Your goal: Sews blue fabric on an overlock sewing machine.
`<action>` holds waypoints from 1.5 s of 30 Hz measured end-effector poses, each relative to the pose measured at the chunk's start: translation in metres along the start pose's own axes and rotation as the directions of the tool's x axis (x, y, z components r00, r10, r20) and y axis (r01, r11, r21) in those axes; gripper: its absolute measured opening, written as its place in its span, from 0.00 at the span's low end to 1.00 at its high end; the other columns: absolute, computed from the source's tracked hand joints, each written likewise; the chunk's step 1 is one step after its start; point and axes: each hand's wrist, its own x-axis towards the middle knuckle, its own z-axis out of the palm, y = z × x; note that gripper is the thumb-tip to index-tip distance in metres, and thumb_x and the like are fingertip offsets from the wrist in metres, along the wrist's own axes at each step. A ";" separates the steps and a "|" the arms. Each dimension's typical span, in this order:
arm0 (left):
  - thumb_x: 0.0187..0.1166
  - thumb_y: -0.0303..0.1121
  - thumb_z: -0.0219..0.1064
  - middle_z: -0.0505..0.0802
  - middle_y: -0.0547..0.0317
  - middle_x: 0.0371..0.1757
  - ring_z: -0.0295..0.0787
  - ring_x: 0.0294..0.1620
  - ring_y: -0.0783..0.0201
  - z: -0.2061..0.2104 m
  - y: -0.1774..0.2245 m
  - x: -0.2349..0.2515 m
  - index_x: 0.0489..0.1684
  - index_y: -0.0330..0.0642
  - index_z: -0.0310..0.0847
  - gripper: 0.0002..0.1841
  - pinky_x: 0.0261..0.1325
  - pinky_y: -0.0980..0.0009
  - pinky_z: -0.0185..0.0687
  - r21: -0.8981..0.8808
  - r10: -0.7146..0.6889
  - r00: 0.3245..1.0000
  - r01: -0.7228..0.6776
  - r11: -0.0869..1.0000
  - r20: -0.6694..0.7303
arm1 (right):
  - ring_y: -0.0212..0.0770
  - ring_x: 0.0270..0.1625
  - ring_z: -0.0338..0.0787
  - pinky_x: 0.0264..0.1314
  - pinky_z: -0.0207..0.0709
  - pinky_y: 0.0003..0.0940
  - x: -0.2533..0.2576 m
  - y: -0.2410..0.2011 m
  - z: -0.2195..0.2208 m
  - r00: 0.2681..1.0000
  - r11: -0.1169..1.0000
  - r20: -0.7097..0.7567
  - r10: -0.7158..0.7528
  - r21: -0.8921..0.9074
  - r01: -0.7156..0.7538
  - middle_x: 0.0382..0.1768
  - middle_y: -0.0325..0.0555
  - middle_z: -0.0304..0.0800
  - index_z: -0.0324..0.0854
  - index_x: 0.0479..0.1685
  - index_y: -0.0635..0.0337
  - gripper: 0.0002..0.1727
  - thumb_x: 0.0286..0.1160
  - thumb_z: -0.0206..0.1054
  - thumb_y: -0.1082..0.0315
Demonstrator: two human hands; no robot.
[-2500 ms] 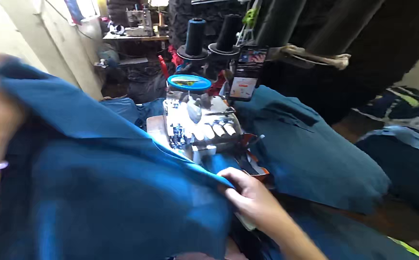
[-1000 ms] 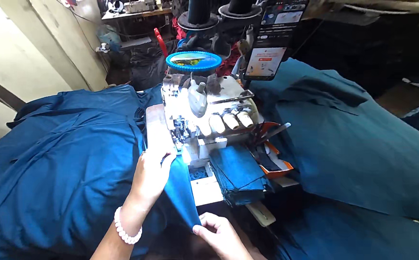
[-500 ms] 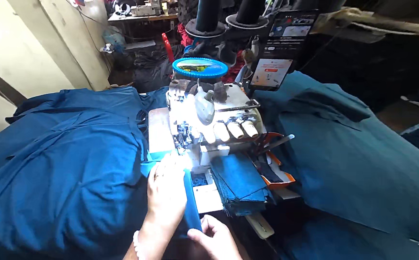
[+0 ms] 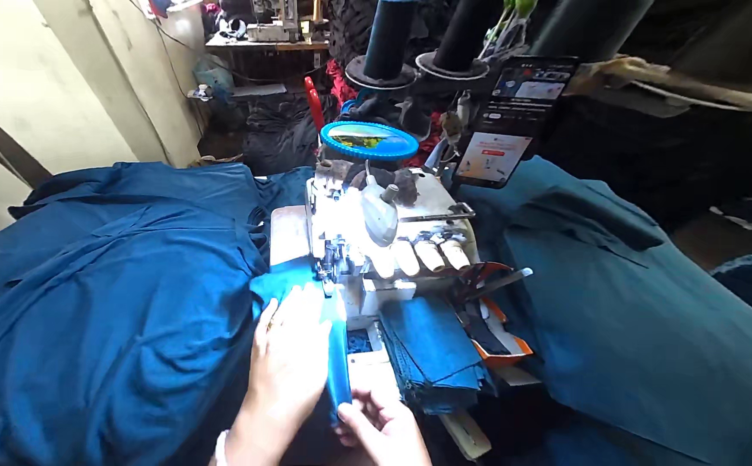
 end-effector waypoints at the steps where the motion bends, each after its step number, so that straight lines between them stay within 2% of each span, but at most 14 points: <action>1: 0.88 0.45 0.50 0.89 0.58 0.74 0.81 0.79 0.56 -0.002 -0.005 0.011 0.72 0.47 0.86 0.24 0.84 0.46 0.67 -0.031 -0.013 0.998 0.015 0.999 0.067 | 0.35 0.34 0.95 0.40 0.92 0.33 0.007 -0.006 0.002 1.000 1.000 -0.013 -0.027 0.005 0.027 0.35 0.44 0.93 0.78 0.57 0.72 0.15 0.72 0.68 0.80; 4: 0.89 0.44 0.50 0.86 0.59 0.77 0.75 0.84 0.58 -0.002 -0.021 0.043 0.71 0.44 0.86 0.24 0.88 0.47 0.61 -0.109 -0.013 0.988 0.030 0.994 0.155 | 0.32 0.29 0.93 0.34 0.91 0.30 0.033 -0.017 0.007 0.981 0.980 -0.059 -0.187 -0.077 0.182 0.32 0.40 0.93 0.75 0.58 0.66 0.19 0.68 0.72 0.79; 9: 0.87 0.39 0.55 0.82 0.58 0.81 0.70 0.87 0.57 0.008 -0.040 0.085 0.74 0.44 0.83 0.22 0.89 0.47 0.56 -0.131 0.015 0.976 0.014 0.991 0.217 | 0.24 0.35 0.92 0.39 0.89 0.21 0.074 -0.023 0.009 0.880 0.830 -0.001 -0.476 -0.333 0.448 0.43 0.37 0.96 0.92 0.53 0.58 0.12 0.77 0.66 0.70; 13: 0.87 0.39 0.58 0.81 0.54 0.82 0.70 0.87 0.53 0.018 -0.055 0.116 0.78 0.44 0.80 0.22 0.89 0.42 0.54 -0.118 0.026 0.973 0.002 0.993 0.230 | 0.25 0.43 0.95 0.48 0.89 0.26 0.078 -0.030 0.018 0.831 0.676 -0.008 -0.557 -0.586 0.447 0.45 0.34 0.98 0.96 0.51 0.49 0.16 0.78 0.62 0.64; 18: 0.82 0.41 0.69 0.75 0.48 0.86 0.58 0.91 0.38 0.019 -0.067 0.131 0.67 0.47 0.86 0.19 0.84 0.26 0.48 -0.139 0.036 0.991 -0.019 0.990 0.127 | 0.32 0.46 0.97 0.50 0.90 0.35 0.065 -0.034 0.030 0.838 0.635 0.020 -0.545 -0.643 0.428 0.45 0.38 0.99 0.95 0.56 0.50 0.17 0.78 0.61 0.64; 20: 0.81 0.35 0.70 0.87 0.47 0.70 0.80 0.74 0.40 0.016 -0.065 0.131 0.57 0.44 0.89 0.12 0.70 0.33 0.72 -0.166 0.017 0.998 -0.007 0.986 0.055 | 0.32 0.45 0.96 0.51 0.89 0.36 0.063 -0.037 0.027 0.883 0.685 0.048 -0.466 -0.612 0.395 0.47 0.38 0.98 0.93 0.60 0.49 0.18 0.81 0.60 0.62; 22: 0.83 0.30 0.66 0.91 0.45 0.55 0.89 0.58 0.43 0.014 -0.064 0.124 0.52 0.38 0.87 0.08 0.59 0.42 0.84 -0.203 -0.044 0.997 0.032 0.979 -0.056 | 0.27 0.43 0.94 0.49 0.88 0.31 0.065 -0.039 0.020 0.905 0.740 0.066 -0.420 -0.553 0.383 0.47 0.34 0.97 0.93 0.58 0.48 0.17 0.83 0.59 0.61; 26: 0.85 0.27 0.62 0.90 0.44 0.50 0.90 0.53 0.52 -0.008 -0.055 0.079 0.51 0.31 0.84 0.09 0.58 0.57 0.87 -0.296 -0.153 0.907 0.034 0.955 -0.392 | 0.21 0.40 0.90 0.44 0.86 0.20 0.074 -0.050 0.014 0.869 0.786 0.046 -0.492 -0.405 0.467 0.45 0.34 0.94 0.92 0.55 0.54 0.14 0.83 0.62 0.62; 30: 0.89 0.38 0.57 0.88 0.60 0.46 0.86 0.52 0.70 -0.025 -0.024 0.016 0.46 0.47 0.80 0.09 0.61 0.73 0.83 -0.322 -0.011 0.857 -0.182 0.929 -0.515 | 0.26 0.55 0.91 0.57 0.88 0.23 0.080 -0.049 0.015 0.821 0.768 0.114 -0.560 -0.300 0.566 0.66 0.44 0.88 0.83 0.73 0.57 0.20 0.84 0.63 0.66; 32: 0.90 0.43 0.56 0.89 0.62 0.45 0.86 0.53 0.68 -0.018 -0.008 -0.005 0.45 0.52 0.81 0.10 0.62 0.70 0.80 -0.316 0.051 0.871 -0.231 0.920 -0.488 | 0.30 0.69 0.86 0.72 0.81 0.26 0.081 -0.042 0.008 0.795 0.749 0.212 -0.568 -0.269 0.606 0.71 0.48 0.86 0.83 0.72 0.61 0.20 0.84 0.60 0.69; 35: 0.88 0.42 0.59 0.90 0.64 0.42 0.86 0.52 0.67 0.003 0.005 -0.014 0.44 0.55 0.83 0.08 0.64 0.70 0.78 -0.281 0.134 0.881 -0.284 0.917 -0.454 | 0.30 0.54 0.90 0.57 0.86 0.29 0.073 -0.036 -0.007 0.840 0.672 0.129 -0.527 -0.541 0.505 0.50 0.41 0.91 0.90 0.53 0.57 0.15 0.79 0.57 0.69; 40: 0.89 0.40 0.57 0.89 0.64 0.41 0.86 0.51 0.70 -0.020 0.001 0.034 0.41 0.51 0.82 0.09 0.61 0.72 0.80 -0.296 0.098 0.814 -0.316 0.901 -0.572 | 0.45 0.41 0.92 0.37 0.87 0.44 0.050 -0.029 -0.006 0.794 0.481 0.091 -0.601 -0.752 0.451 0.43 0.49 0.91 0.91 0.42 0.56 0.16 0.66 0.73 0.54; 43: 0.80 0.33 0.69 0.90 0.47 0.60 0.84 0.65 0.48 -0.038 -0.032 0.071 0.52 0.41 0.89 0.10 0.68 0.50 0.75 -0.161 0.046 0.858 -0.149 0.976 -0.512 | 0.54 0.52 0.90 0.52 0.84 0.52 0.040 -0.012 0.006 0.870 0.586 0.269 -0.413 -0.653 0.480 0.47 0.53 0.91 0.91 0.37 0.62 0.10 0.69 0.73 0.63; 45: 0.81 0.33 0.67 0.88 0.46 0.64 0.83 0.67 0.43 -0.034 -0.046 0.065 0.55 0.41 0.89 0.11 0.67 0.40 0.77 -0.132 0.002 0.940 -0.050 0.990 -0.342 | 0.42 0.50 0.89 0.55 0.81 0.41 0.046 -0.006 0.006 0.895 0.744 0.232 -0.381 -0.497 0.446 0.43 0.46 0.93 0.91 0.37 0.60 0.09 0.75 0.70 0.63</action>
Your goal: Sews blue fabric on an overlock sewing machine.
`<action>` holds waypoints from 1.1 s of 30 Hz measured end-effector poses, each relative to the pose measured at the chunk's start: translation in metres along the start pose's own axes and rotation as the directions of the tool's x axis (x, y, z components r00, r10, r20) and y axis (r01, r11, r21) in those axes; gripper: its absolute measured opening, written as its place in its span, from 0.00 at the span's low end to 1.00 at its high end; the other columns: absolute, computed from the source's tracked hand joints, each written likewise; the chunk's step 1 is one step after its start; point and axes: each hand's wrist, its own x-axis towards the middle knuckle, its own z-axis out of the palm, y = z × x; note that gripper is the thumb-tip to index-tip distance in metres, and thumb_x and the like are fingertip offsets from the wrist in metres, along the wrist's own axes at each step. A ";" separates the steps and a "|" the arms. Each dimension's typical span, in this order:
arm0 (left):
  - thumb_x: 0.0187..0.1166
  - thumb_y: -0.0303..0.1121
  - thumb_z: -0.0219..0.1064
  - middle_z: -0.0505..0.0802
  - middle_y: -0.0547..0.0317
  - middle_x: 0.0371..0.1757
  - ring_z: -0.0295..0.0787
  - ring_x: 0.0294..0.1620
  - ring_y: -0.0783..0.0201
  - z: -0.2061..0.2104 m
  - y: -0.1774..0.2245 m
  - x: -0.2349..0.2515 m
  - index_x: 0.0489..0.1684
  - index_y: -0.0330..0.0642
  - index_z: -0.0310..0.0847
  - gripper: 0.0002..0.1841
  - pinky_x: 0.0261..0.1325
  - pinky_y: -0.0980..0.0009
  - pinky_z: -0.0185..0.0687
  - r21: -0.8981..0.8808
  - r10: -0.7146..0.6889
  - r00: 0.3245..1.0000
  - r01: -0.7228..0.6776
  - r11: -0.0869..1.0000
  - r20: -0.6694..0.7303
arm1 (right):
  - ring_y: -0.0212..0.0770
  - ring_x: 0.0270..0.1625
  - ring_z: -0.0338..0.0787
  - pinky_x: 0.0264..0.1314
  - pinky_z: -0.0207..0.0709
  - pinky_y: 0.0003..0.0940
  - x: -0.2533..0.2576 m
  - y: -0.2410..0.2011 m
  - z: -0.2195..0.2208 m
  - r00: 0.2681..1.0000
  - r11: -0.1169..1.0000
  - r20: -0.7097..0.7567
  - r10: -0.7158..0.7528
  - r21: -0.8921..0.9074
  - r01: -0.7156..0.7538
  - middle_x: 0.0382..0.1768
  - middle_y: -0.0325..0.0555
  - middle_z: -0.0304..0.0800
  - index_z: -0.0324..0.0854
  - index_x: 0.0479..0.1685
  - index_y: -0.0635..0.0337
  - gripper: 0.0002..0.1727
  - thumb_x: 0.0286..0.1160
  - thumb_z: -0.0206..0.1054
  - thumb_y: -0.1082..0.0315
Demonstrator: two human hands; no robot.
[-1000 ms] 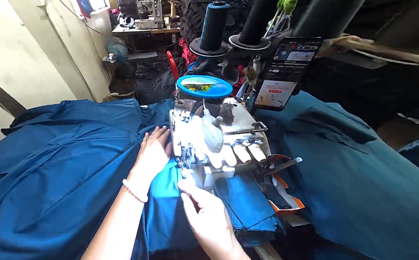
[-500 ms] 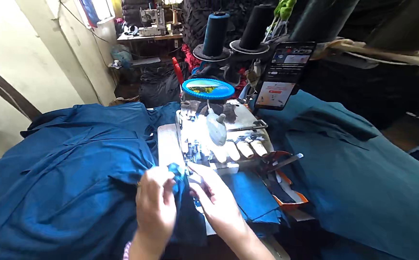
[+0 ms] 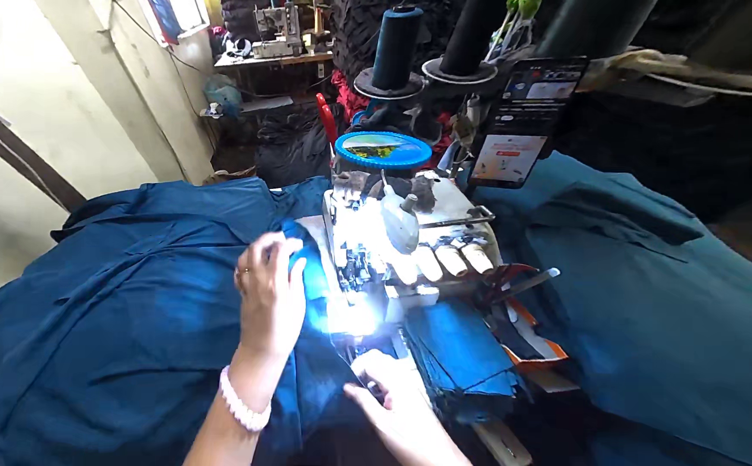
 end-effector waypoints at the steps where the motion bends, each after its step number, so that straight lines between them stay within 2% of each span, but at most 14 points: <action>1: 0.81 0.33 0.65 0.92 0.51 0.57 0.88 0.62 0.48 0.001 -0.001 -0.014 0.49 0.43 0.90 0.09 0.63 0.42 0.81 -0.005 0.004 0.998 -0.004 1.000 0.062 | 0.35 0.48 0.89 0.55 0.82 0.35 0.004 0.001 -0.003 0.999 0.994 -0.002 0.041 0.098 -0.041 0.42 0.43 0.93 0.91 0.39 0.60 0.09 0.77 0.69 0.63; 3: 0.82 0.37 0.61 0.96 0.62 0.54 0.92 0.61 0.60 0.003 0.008 -0.048 0.46 0.50 0.95 0.13 0.65 0.51 0.84 -0.076 0.019 0.980 -0.004 0.997 0.200 | 0.25 0.41 0.87 0.48 0.81 0.24 0.010 0.001 -0.010 0.989 0.961 0.053 0.141 0.232 -0.150 0.37 0.38 0.91 0.89 0.40 0.60 0.10 0.79 0.68 0.63; 5: 0.85 0.44 0.57 0.93 0.63 0.68 0.85 0.74 0.61 0.008 0.014 -0.060 0.62 0.50 0.92 0.19 0.81 0.53 0.75 -0.074 0.006 0.943 0.020 0.997 0.332 | 0.24 0.41 0.88 0.48 0.83 0.24 0.014 0.004 -0.013 0.968 0.920 0.119 0.220 0.304 -0.247 0.38 0.37 0.91 0.89 0.43 0.59 0.09 0.79 0.68 0.64; 10: 0.91 0.43 0.51 0.76 0.55 0.87 0.62 0.91 0.55 0.040 -0.006 0.011 0.83 0.44 0.74 0.25 0.92 0.50 0.53 0.068 -0.104 0.774 0.078 0.995 0.625 | 0.27 0.47 0.93 0.55 0.87 0.29 0.020 0.001 -0.011 0.925 0.874 0.063 0.374 0.311 -0.374 0.42 0.37 0.95 0.89 0.49 0.58 0.11 0.75 0.69 0.62; 13: 0.89 0.38 0.58 0.81 0.53 0.82 0.69 0.87 0.52 0.049 -0.015 0.023 0.76 0.43 0.81 0.21 0.89 0.47 0.59 0.009 -0.044 0.846 0.046 0.999 0.532 | 0.26 0.49 0.94 0.57 0.87 0.29 0.012 0.001 -0.012 0.907 0.855 0.046 0.418 0.318 -0.410 0.43 0.36 0.96 0.89 0.54 0.58 0.15 0.75 0.70 0.61; 15: 0.85 0.35 0.61 0.90 0.51 0.70 0.83 0.76 0.52 0.040 -0.016 0.000 0.61 0.41 0.89 0.15 0.79 0.49 0.75 -0.038 0.066 0.965 -0.058 0.998 0.255 | 0.24 0.47 0.94 0.55 0.88 0.27 0.001 0.004 -0.014 0.911 0.851 0.056 0.408 0.336 -0.402 0.41 0.35 0.96 0.89 0.51 0.58 0.12 0.78 0.67 0.62; 17: 0.83 0.35 0.63 0.94 0.52 0.51 0.91 0.57 0.56 0.016 -0.011 -0.036 0.48 0.40 0.91 0.12 0.62 0.57 0.86 -0.022 0.158 0.987 -0.158 0.987 0.011 | 0.23 0.45 0.91 0.52 0.86 0.24 -0.011 0.011 -0.014 0.928 0.868 -0.009 0.374 0.355 -0.346 0.40 0.35 0.94 0.89 0.48 0.59 0.11 0.81 0.64 0.64; 18: 0.82 0.38 0.64 0.94 0.54 0.42 0.91 0.47 0.59 0.003 -0.006 -0.059 0.40 0.42 0.89 0.11 0.52 0.62 0.87 0.000 0.171 0.985 -0.171 0.985 -0.035 | 0.23 0.48 0.91 0.54 0.85 0.23 -0.019 0.013 -0.012 0.935 0.887 -0.076 0.346 0.350 -0.300 0.46 0.39 0.93 0.87 0.54 0.62 0.13 0.82 0.63 0.65; 20: 0.80 0.46 0.67 0.91 0.55 0.36 0.89 0.37 0.60 -0.017 0.002 -0.108 0.39 0.42 0.88 0.15 0.43 0.67 0.87 0.030 0.114 0.992 -0.116 0.993 0.049 | 0.27 0.58 0.90 0.60 0.85 0.23 -0.032 0.012 -0.010 0.951 0.956 -0.243 0.191 0.267 -0.124 0.59 0.50 0.90 0.82 0.64 0.70 0.18 0.81 0.63 0.69; 22: 0.76 0.42 0.69 0.92 0.53 0.39 0.90 0.37 0.61 -0.027 0.004 -0.144 0.43 0.39 0.89 0.14 0.42 0.70 0.88 0.015 -0.014 0.988 0.012 1.000 0.151 | 0.28 0.59 0.89 0.63 0.85 0.22 -0.039 0.011 -0.005 0.929 0.993 -0.369 -0.040 0.088 0.078 0.53 0.48 0.91 0.84 0.54 0.66 0.12 0.81 0.64 0.69; 24: 0.76 0.35 0.68 0.92 0.51 0.43 0.90 0.40 0.64 -0.034 0.000 -0.162 0.45 0.37 0.89 0.10 0.44 0.73 0.88 -0.045 -0.117 0.976 0.128 0.991 0.182 | 0.28 0.57 0.88 0.65 0.81 0.25 -0.044 0.008 0.003 0.933 0.980 -0.304 -0.195 -0.090 0.175 0.46 0.37 0.93 0.88 0.47 0.53 0.08 0.82 0.65 0.64; 27: 0.79 0.31 0.64 0.92 0.56 0.45 0.89 0.48 0.70 -0.037 -0.003 -0.163 0.43 0.40 0.90 0.08 0.56 0.79 0.85 -0.170 -0.086 0.977 0.120 0.978 0.195 | 0.45 0.44 0.91 0.46 0.85 0.43 -0.044 0.008 0.036 0.964 0.911 -0.066 -0.259 -0.348 0.222 0.39 0.42 0.93 0.93 0.47 0.50 0.10 0.77 0.68 0.59; 30: 0.80 0.28 0.60 0.96 0.62 0.51 0.91 0.60 0.68 -0.036 -0.004 -0.155 0.46 0.47 0.93 0.12 0.68 0.71 0.83 -0.241 0.056 0.959 0.013 0.970 0.276 | 0.48 0.36 0.89 0.34 0.80 0.44 -0.039 0.013 0.063 0.954 0.840 -0.029 -0.299 -0.482 0.249 0.34 0.42 0.89 0.92 0.40 0.47 0.08 0.69 0.70 0.60; 33: 0.79 0.37 0.64 0.97 0.68 0.51 0.93 0.57 0.62 -0.043 -0.012 -0.151 0.56 0.55 0.93 0.14 0.62 0.52 0.84 -0.108 0.206 0.846 -0.176 0.978 0.491 | 0.46 0.38 0.88 0.36 0.82 0.44 -0.036 0.007 0.053 0.957 0.886 -0.042 -0.287 -0.391 0.248 0.32 0.40 0.87 0.91 0.34 0.49 0.07 0.69 0.68 0.62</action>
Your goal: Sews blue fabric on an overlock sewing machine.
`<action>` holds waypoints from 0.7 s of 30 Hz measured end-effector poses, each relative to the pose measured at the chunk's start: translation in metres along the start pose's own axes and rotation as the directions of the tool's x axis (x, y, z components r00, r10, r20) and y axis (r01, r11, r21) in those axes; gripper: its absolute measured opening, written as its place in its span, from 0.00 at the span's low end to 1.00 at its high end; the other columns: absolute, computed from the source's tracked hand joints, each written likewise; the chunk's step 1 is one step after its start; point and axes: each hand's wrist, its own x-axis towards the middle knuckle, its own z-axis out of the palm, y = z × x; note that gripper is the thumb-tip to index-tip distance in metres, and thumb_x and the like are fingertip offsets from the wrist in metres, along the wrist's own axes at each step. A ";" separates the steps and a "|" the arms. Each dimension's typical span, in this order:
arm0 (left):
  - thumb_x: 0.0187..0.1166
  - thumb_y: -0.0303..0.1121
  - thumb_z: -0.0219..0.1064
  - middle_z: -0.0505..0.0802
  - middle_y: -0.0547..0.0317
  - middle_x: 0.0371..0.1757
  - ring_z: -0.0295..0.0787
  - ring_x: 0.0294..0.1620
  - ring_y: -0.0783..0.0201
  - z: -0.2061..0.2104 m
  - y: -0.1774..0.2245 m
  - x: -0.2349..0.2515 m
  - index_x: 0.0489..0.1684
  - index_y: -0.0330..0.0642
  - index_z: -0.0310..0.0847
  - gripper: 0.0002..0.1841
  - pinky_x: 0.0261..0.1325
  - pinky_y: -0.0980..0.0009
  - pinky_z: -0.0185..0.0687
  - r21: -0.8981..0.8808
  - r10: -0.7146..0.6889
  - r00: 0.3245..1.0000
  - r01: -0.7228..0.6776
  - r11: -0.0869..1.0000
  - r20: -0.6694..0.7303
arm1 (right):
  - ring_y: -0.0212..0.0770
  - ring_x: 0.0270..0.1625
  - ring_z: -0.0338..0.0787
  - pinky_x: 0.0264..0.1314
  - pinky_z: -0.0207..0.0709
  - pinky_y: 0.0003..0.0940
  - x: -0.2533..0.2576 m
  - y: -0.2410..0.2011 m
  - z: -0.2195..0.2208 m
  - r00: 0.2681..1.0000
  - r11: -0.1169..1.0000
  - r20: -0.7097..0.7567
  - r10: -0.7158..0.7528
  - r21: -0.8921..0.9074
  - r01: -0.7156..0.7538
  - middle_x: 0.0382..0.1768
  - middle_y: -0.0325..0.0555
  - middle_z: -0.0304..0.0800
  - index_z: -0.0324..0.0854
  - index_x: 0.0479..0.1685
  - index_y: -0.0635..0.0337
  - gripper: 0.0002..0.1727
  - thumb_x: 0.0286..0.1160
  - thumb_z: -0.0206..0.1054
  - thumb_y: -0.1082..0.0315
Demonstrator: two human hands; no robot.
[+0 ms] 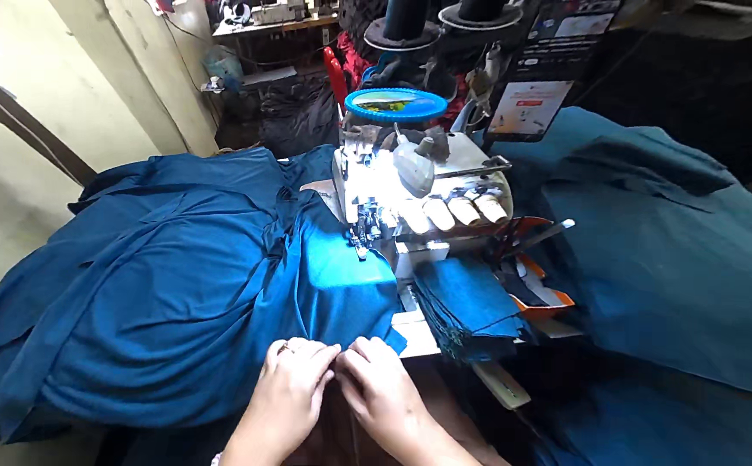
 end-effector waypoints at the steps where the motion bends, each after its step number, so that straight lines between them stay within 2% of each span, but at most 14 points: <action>1: 0.78 0.41 0.66 0.96 0.67 0.45 0.93 0.50 0.60 0.000 -0.004 -0.001 0.54 0.56 0.93 0.13 0.58 0.49 0.83 0.062 0.033 0.998 -0.036 0.997 0.046 | 0.44 0.39 0.89 0.40 0.82 0.42 0.001 0.001 -0.009 0.999 0.998 0.013 0.030 0.050 -0.031 0.32 0.39 0.88 0.90 0.34 0.49 0.07 0.70 0.67 0.61; 3: 0.76 0.42 0.68 0.93 0.67 0.35 0.91 0.42 0.60 0.002 -0.011 -0.002 0.40 0.56 0.92 0.07 0.54 0.50 0.81 0.142 0.068 0.995 -0.078 0.987 0.072 | 0.39 0.42 0.88 0.47 0.82 0.37 0.003 0.004 -0.026 0.995 0.976 0.023 0.101 0.189 -0.103 0.34 0.39 0.89 0.89 0.36 0.52 0.07 0.72 0.66 0.62; 5: 0.72 0.36 0.71 0.91 0.66 0.33 0.91 0.41 0.58 0.000 -0.010 0.002 0.31 0.54 0.90 0.03 0.53 0.49 0.82 0.176 0.094 0.992 -0.108 0.978 0.087 | 0.32 0.46 0.88 0.53 0.83 0.28 0.003 0.006 -0.035 0.987 0.911 0.000 0.160 0.384 -0.148 0.38 0.39 0.89 0.88 0.39 0.55 0.07 0.76 0.66 0.65; 7: 0.70 0.33 0.71 0.92 0.65 0.37 0.90 0.43 0.57 -0.006 -0.008 0.007 0.32 0.55 0.90 0.03 0.53 0.49 0.80 0.170 0.107 0.986 -0.129 0.977 0.132 | 0.29 0.49 0.89 0.57 0.84 0.24 0.000 0.005 -0.035 0.986 0.846 -0.049 0.161 0.521 -0.112 0.43 0.41 0.91 0.88 0.44 0.59 0.08 0.78 0.66 0.66; 10: 0.67 0.30 0.73 0.92 0.60 0.41 0.90 0.46 0.52 -0.014 -0.009 0.012 0.40 0.53 0.92 0.08 0.53 0.44 0.80 0.154 0.097 0.976 -0.128 0.980 0.196 | 0.29 0.51 0.90 0.59 0.85 0.23 -0.007 0.006 -0.030 0.988 0.798 -0.047 0.146 0.595 -0.090 0.46 0.44 0.90 0.87 0.48 0.63 0.09 0.79 0.68 0.67; 12: 0.65 0.31 0.77 0.91 0.57 0.39 0.90 0.44 0.50 -0.012 -0.011 0.014 0.37 0.51 0.92 0.06 0.51 0.43 0.81 0.169 0.091 0.976 -0.125 0.978 0.196 | 0.28 0.51 0.89 0.59 0.84 0.22 -0.011 0.009 -0.028 0.986 0.790 -0.020 0.167 0.601 -0.122 0.45 0.42 0.91 0.89 0.47 0.62 0.09 0.80 0.66 0.68; 14: 0.69 0.33 0.75 0.90 0.57 0.36 0.90 0.42 0.51 -0.008 -0.013 0.016 0.32 0.50 0.90 0.01 0.50 0.45 0.82 0.201 0.091 0.979 -0.127 0.971 0.182 | 0.28 0.52 0.88 0.60 0.83 0.22 -0.012 0.012 -0.028 0.984 0.789 0.001 0.179 0.598 -0.144 0.44 0.40 0.91 0.90 0.45 0.59 0.09 0.81 0.65 0.67; 17: 0.70 0.31 0.72 0.90 0.57 0.37 0.90 0.44 0.50 -0.007 -0.007 0.017 0.30 0.50 0.89 0.01 0.52 0.43 0.82 0.196 0.068 0.976 -0.109 0.975 0.207 | 0.28 0.52 0.89 0.59 0.84 0.22 -0.011 0.013 -0.029 0.982 0.768 -0.014 0.186 0.625 -0.136 0.44 0.41 0.91 0.90 0.46 0.60 0.08 0.81 0.65 0.68; 19: 0.71 0.36 0.70 0.90 0.60 0.40 0.90 0.46 0.53 -0.012 -0.001 0.019 0.32 0.53 0.88 0.02 0.53 0.45 0.81 0.132 0.088 0.981 -0.112 0.985 0.173 | 0.29 0.53 0.90 0.59 0.86 0.23 -0.012 0.011 -0.028 0.980 0.741 -0.040 0.195 0.660 -0.121 0.49 0.46 0.90 0.87 0.51 0.65 0.11 0.78 0.69 0.68; 21: 0.79 0.41 0.65 0.92 0.66 0.46 0.88 0.54 0.61 -0.024 0.010 0.026 0.36 0.57 0.87 0.06 0.62 0.50 0.77 -0.019 0.128 0.989 -0.127 0.992 0.074 | 0.33 0.65 0.89 0.69 0.83 0.28 -0.013 0.007 -0.027 0.987 0.721 -0.007 0.163 0.683 -0.115 0.61 0.52 0.90 0.82 0.65 0.70 0.24 0.75 0.74 0.63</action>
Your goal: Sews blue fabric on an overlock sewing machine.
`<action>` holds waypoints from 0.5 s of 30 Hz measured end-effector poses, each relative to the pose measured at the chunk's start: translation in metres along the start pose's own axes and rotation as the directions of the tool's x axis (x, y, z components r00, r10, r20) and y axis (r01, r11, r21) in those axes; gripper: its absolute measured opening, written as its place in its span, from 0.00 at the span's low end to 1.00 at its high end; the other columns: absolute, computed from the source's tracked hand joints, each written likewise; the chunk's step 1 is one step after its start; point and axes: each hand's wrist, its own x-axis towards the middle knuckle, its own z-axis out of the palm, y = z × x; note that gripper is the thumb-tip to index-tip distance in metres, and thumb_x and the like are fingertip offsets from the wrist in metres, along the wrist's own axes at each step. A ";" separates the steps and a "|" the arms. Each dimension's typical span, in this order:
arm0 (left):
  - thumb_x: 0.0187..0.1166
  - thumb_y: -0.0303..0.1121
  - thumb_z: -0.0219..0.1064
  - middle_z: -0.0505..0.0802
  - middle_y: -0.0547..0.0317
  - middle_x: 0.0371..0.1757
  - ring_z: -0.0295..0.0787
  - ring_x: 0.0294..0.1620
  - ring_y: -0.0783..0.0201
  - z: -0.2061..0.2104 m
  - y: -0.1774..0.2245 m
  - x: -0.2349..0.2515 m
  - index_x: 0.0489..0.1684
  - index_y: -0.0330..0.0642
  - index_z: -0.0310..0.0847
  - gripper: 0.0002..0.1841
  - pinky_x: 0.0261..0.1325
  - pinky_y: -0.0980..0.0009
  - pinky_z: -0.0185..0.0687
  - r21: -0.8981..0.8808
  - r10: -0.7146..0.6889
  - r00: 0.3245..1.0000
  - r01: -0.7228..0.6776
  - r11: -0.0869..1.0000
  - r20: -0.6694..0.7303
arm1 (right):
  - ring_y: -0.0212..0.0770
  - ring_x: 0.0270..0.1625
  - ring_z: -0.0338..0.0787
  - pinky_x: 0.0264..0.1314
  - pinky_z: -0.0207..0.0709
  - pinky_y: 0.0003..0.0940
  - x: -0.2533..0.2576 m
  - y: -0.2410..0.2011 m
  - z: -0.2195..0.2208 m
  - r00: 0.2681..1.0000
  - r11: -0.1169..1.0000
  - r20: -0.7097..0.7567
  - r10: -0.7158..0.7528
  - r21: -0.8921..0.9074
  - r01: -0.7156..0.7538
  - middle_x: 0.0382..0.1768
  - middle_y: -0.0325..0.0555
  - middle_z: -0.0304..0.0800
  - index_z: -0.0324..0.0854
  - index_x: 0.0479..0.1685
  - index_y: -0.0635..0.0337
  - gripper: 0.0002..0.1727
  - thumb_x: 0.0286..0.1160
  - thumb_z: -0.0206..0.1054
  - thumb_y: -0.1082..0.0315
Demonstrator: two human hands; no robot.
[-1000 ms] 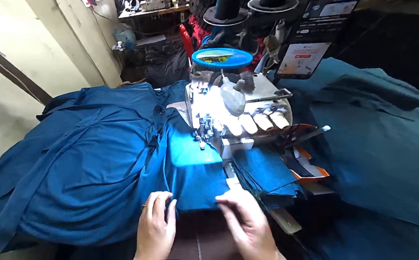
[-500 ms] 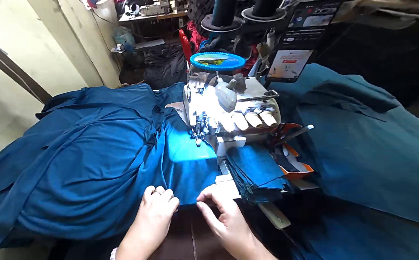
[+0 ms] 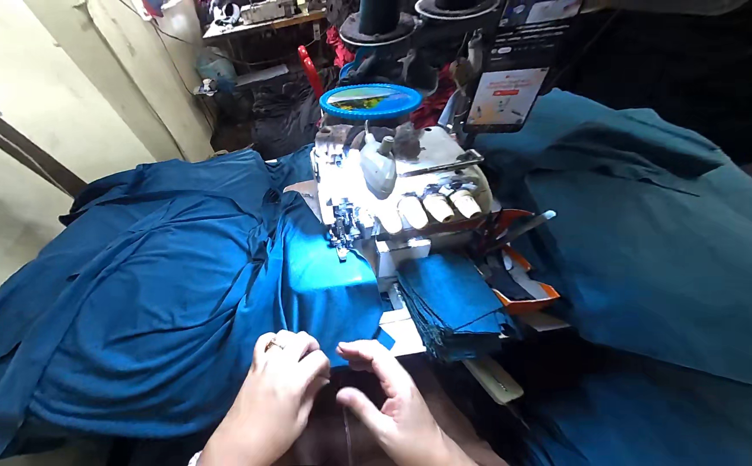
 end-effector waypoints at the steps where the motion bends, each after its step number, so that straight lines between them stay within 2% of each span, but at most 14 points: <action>1: 0.84 0.43 0.62 0.92 0.68 0.49 0.86 0.60 0.66 -0.008 0.007 0.007 0.39 0.56 0.86 0.08 0.71 0.55 0.71 -0.131 0.008 0.999 -0.014 0.991 -0.044 | 0.34 0.70 0.87 0.74 0.80 0.31 -0.001 -0.002 0.001 0.998 1.000 0.056 0.014 0.004 -0.014 0.65 0.53 0.89 0.79 0.69 0.71 0.28 0.74 0.74 0.63; 2: 0.88 0.43 0.59 0.92 0.69 0.50 0.85 0.62 0.71 -0.014 0.013 0.016 0.41 0.55 0.84 0.09 0.77 0.59 0.67 -0.264 0.015 0.995 -0.040 0.964 -0.096 | 0.34 0.70 0.86 0.76 0.78 0.32 -0.003 -0.006 0.000 0.992 0.999 0.119 0.041 0.017 -0.043 0.65 0.52 0.89 0.81 0.69 0.71 0.26 0.73 0.74 0.66; 3: 0.90 0.43 0.57 0.92 0.69 0.48 0.86 0.62 0.74 -0.020 0.020 0.027 0.43 0.53 0.81 0.10 0.80 0.62 0.69 -0.360 0.010 0.988 -0.064 0.931 -0.152 | 0.33 0.65 0.90 0.72 0.81 0.31 -0.003 -0.011 -0.001 0.983 0.996 0.172 0.065 0.046 -0.074 0.59 0.51 0.93 0.85 0.63 0.70 0.20 0.74 0.72 0.69; 4: 0.91 0.43 0.56 0.92 0.68 0.46 0.87 0.59 0.75 -0.023 0.024 0.039 0.45 0.52 0.80 0.10 0.76 0.66 0.74 -0.430 -0.008 0.978 -0.083 0.899 -0.206 | 0.30 0.57 0.92 0.65 0.84 0.29 -0.002 -0.016 -0.005 0.971 0.989 0.225 0.081 0.105 -0.107 0.51 0.49 0.95 0.88 0.54 0.69 0.13 0.75 0.70 0.71; 6: 0.91 0.41 0.57 0.89 0.65 0.44 0.87 0.51 0.76 -0.020 0.025 0.065 0.47 0.49 0.79 0.09 0.60 0.76 0.84 -0.489 -0.069 0.948 -0.097 0.867 -0.310 | 0.25 0.50 0.92 0.57 0.86 0.25 0.003 -0.029 -0.019 0.949 0.939 0.293 0.116 0.280 -0.201 0.44 0.42 0.95 0.89 0.47 0.68 0.08 0.80 0.66 0.74; 7: 0.90 0.39 0.59 0.89 0.66 0.44 0.87 0.49 0.77 -0.014 0.023 0.077 0.47 0.48 0.80 0.07 0.56 0.78 0.85 -0.481 -0.121 0.929 -0.067 0.874 -0.349 | 0.23 0.47 0.92 0.54 0.87 0.24 0.006 -0.034 -0.027 0.953 0.918 0.264 0.145 0.323 -0.229 0.42 0.37 0.95 0.89 0.46 0.65 0.07 0.80 0.65 0.74; 8: 0.87 0.35 0.62 0.89 0.66 0.44 0.87 0.48 0.76 -0.006 0.019 0.089 0.46 0.47 0.82 0.05 0.54 0.77 0.86 -0.455 -0.176 0.912 -0.014 0.890 -0.371 | 0.22 0.44 0.92 0.50 0.88 0.24 0.010 -0.037 -0.033 0.966 0.930 0.181 0.185 0.284 -0.231 0.39 0.35 0.94 0.89 0.43 0.62 0.06 0.80 0.66 0.72; 9: 0.83 0.33 0.64 0.90 0.65 0.44 0.88 0.49 0.74 0.001 0.016 0.100 0.43 0.46 0.85 0.05 0.55 0.75 0.87 -0.406 -0.233 0.897 0.066 0.911 -0.376 | 0.22 0.42 0.91 0.47 0.87 0.22 0.016 -0.034 -0.037 0.976 0.966 0.053 0.212 0.143 -0.218 0.37 0.34 0.93 0.88 0.38 0.60 0.06 0.79 0.67 0.69; 10: 0.81 0.32 0.66 0.91 0.62 0.44 0.89 0.51 0.70 0.008 0.013 0.110 0.43 0.44 0.88 0.05 0.58 0.69 0.85 -0.356 -0.278 0.889 0.143 0.924 -0.364 | 0.24 0.46 0.89 0.50 0.84 0.22 0.022 -0.025 -0.038 0.978 0.978 -0.069 0.195 -0.065 -0.199 0.40 0.37 0.91 0.89 0.35 0.60 0.09 0.77 0.68 0.65; 11: 0.80 0.31 0.66 0.91 0.61 0.44 0.88 0.51 0.67 0.014 0.009 0.118 0.41 0.43 0.88 0.05 0.60 0.65 0.84 -0.319 -0.307 0.889 0.198 0.927 -0.339 | 0.31 0.57 0.86 0.59 0.81 0.27 0.029 -0.011 -0.038 0.980 0.951 -0.128 0.149 -0.253 -0.178 0.51 0.44 0.88 0.90 0.35 0.62 0.12 0.75 0.69 0.61; 12: 0.81 0.31 0.67 0.90 0.61 0.42 0.88 0.50 0.65 0.019 0.004 0.124 0.40 0.43 0.88 0.05 0.59 0.62 0.83 -0.299 -0.340 0.888 0.249 0.921 -0.309 | 0.39 0.69 0.84 0.69 0.80 0.33 0.035 0.003 -0.038 0.983 0.914 -0.135 0.126 -0.369 -0.167 0.63 0.52 0.86 0.91 0.34 0.62 0.14 0.74 0.69 0.59; 13: 0.81 0.31 0.67 0.91 0.60 0.42 0.89 0.50 0.64 0.022 0.001 0.127 0.39 0.44 0.89 0.05 0.59 0.60 0.84 -0.270 -0.368 0.883 0.293 0.917 -0.291 | 0.48 0.78 0.79 0.78 0.76 0.42 0.039 0.013 -0.038 0.986 0.898 -0.101 0.136 -0.408 -0.166 0.71 0.58 0.83 0.91 0.34 0.63 0.16 0.74 0.68 0.58; 14: 0.80 0.31 0.68 0.92 0.60 0.42 0.89 0.49 0.63 0.023 -0.002 0.127 0.39 0.44 0.89 0.05 0.58 0.58 0.84 -0.247 -0.385 0.877 0.320 0.914 -0.287 | 0.51 0.79 0.79 0.80 0.73 0.47 0.040 0.017 -0.039 0.985 0.904 -0.052 0.163 -0.391 -0.171 0.71 0.59 0.84 0.92 0.36 0.64 0.17 0.75 0.69 0.56; 15: 0.80 0.32 0.69 0.92 0.61 0.42 0.90 0.49 0.64 0.021 -0.005 0.126 0.39 0.44 0.89 0.05 0.58 0.59 0.84 -0.250 -0.410 0.871 0.348 0.903 -0.271 | 0.47 0.70 0.85 0.73 0.78 0.46 0.040 0.017 -0.039 0.981 0.920 -0.006 0.193 -0.348 -0.183 0.61 0.56 0.90 0.92 0.36 0.63 0.18 0.76 0.70 0.55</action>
